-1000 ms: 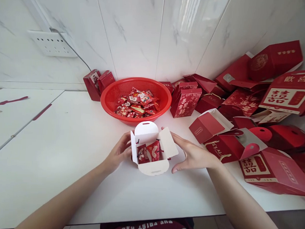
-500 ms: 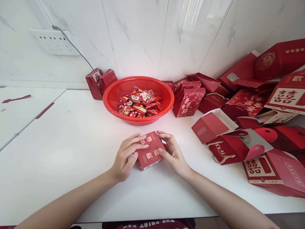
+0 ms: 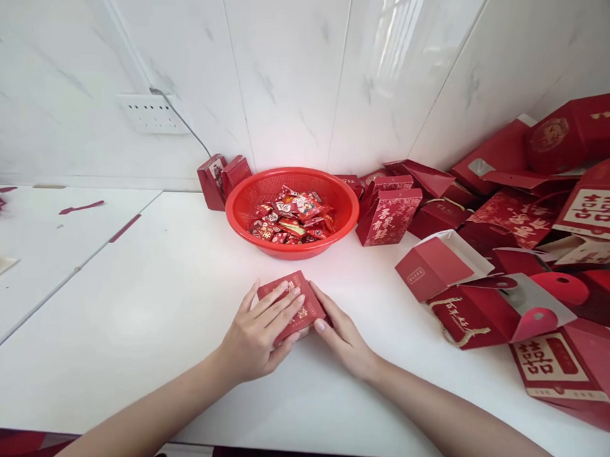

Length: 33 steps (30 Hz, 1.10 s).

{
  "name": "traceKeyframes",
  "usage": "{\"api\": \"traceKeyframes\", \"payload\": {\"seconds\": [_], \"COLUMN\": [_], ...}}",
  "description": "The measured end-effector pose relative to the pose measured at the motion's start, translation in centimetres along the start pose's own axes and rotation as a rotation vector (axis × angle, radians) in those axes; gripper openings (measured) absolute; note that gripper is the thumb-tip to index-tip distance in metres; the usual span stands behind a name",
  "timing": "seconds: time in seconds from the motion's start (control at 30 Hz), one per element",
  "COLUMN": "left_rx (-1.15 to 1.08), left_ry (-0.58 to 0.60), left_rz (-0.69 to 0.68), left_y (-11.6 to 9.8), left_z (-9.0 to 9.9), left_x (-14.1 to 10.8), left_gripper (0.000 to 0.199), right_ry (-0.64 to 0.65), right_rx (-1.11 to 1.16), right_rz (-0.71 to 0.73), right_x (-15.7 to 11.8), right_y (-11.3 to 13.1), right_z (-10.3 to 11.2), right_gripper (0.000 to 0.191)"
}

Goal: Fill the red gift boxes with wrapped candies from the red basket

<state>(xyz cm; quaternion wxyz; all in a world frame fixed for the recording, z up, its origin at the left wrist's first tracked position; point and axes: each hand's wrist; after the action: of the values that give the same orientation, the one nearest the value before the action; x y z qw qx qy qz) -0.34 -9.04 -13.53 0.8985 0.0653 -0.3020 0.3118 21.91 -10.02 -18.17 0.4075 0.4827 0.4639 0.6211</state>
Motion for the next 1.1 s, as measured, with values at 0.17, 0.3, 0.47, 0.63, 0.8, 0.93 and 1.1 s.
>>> {"api": "traceKeyframes", "payload": {"seconds": [0.17, 0.3, 0.47, 0.63, 0.8, 0.93, 1.1], "left_rx": [0.177, 0.497, 0.621, 0.666, 0.649, 0.636, 0.494], "left_ry": [0.059, 0.065, 0.052, -0.012, -0.054, -0.090, -0.090], "left_rz": [0.193, 0.497, 0.747, 0.891, 0.991, 1.058, 1.041], "left_y": [4.6, 9.7, 19.0, 28.4, 35.0, 39.1, 43.5], "left_z": [3.9, 6.0, 6.6, 5.7, 4.3, 3.9, 4.7], "left_x": [-2.5, -3.7, -3.1, -1.8, -0.2, 1.1, 1.9], "left_gripper": [0.068, 0.056, 0.055, 0.051, 0.053, 0.048, 0.043], "right_ry": [0.086, 0.096, 0.103, 0.111, 0.128, 0.150, 0.145], "right_rx": [-0.024, -0.101, -0.103, -0.092, -0.095, -0.110, -0.123], "right_rz": [-0.051, -0.058, -0.094, -0.114, -0.138, -0.153, -0.111], "right_x": [-0.1, 0.1, 0.0, -0.2, 0.0, 0.2, 0.8], "right_y": [-0.6, -0.2, -0.5, -0.8, -0.8, -0.7, -0.7], "right_z": [-0.3, -0.5, -0.5, -0.5, -0.5, -0.5, -0.5], "right_gripper": [0.039, 0.034, 0.031, 0.030, 0.025, 0.019, 0.017]}}
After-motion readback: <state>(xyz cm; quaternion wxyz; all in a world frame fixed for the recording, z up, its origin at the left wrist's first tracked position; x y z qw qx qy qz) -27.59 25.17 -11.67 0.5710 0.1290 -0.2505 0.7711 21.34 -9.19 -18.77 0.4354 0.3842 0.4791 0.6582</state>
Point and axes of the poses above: each hand's wrist, its own x-axis towards the middle knuckle, its own z-axis out of the back of the hand, y = z × x, and after that the axes turned 10 degrees about -y, right-handed
